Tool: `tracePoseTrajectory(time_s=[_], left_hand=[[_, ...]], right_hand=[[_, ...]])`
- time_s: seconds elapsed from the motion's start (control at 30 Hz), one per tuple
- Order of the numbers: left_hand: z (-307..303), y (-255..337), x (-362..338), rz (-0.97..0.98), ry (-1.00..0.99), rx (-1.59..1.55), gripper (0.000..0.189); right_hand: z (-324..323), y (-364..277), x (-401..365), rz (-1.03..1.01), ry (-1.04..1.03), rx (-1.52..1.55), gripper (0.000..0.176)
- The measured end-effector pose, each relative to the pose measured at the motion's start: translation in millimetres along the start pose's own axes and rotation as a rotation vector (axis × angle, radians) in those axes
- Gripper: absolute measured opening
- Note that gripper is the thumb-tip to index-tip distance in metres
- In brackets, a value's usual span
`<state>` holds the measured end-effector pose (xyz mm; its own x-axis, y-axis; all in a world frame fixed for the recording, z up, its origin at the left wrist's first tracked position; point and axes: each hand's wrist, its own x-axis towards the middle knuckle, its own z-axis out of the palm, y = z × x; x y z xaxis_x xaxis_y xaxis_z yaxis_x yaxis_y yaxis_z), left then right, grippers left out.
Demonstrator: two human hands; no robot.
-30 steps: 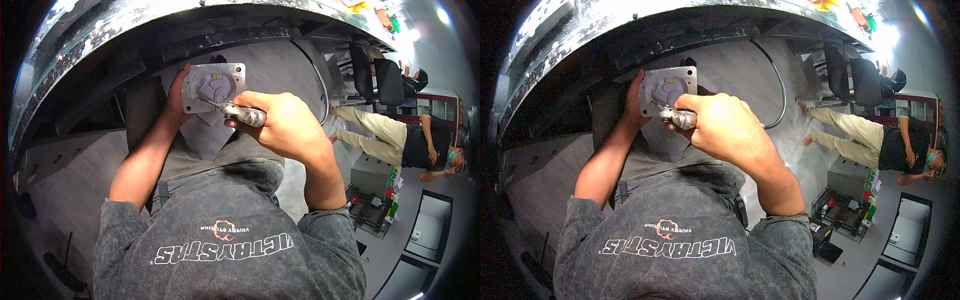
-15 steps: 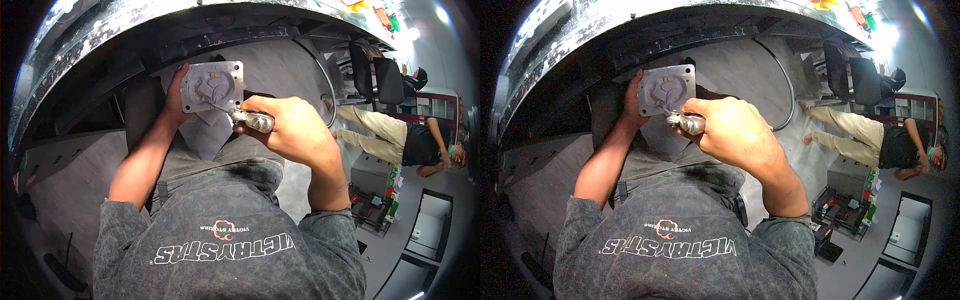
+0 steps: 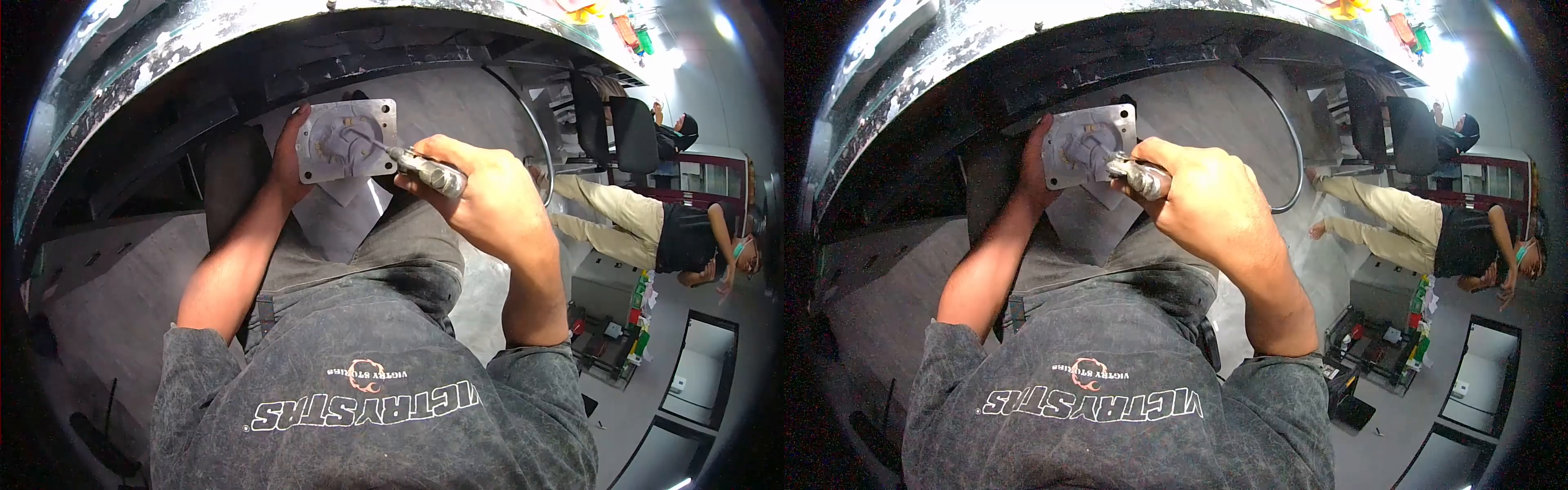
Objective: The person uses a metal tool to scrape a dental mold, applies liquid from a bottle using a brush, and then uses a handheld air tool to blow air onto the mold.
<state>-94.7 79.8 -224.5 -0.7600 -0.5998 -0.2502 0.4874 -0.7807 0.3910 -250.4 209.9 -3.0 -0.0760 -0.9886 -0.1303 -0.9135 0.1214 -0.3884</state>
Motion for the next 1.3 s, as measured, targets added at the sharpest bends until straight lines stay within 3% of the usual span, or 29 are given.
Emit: tracePoseTrajectory(time_s=[0.13, 0.33, 0.6, 1.3], left_hand=[[-1.2, 0.2, 1.8, -0.009, -0.062, -0.040, 0.068], [7.7, 2.3, -2.2, -0.015, 0.019, 0.031, 0.069], [-7.9, -2.0, 6.1, -0.039, -0.086, -0.063, 0.071], [-5.5, -0.7, 3.0, -0.030, -0.014, -0.038, 0.067]], right_hand=[[-0.1, -0.6, 1.9, 0.033, 0.012, 0.009, 0.027], [2.7, -0.1, 1.8, -0.008, 0.044, 0.014, 0.026], [-0.1, -2.8, 2.8, 0.041, 0.008, 0.021, 0.025], [2.0, 1.7, 1.0, 0.009, 0.078, 0.053, 0.024]])
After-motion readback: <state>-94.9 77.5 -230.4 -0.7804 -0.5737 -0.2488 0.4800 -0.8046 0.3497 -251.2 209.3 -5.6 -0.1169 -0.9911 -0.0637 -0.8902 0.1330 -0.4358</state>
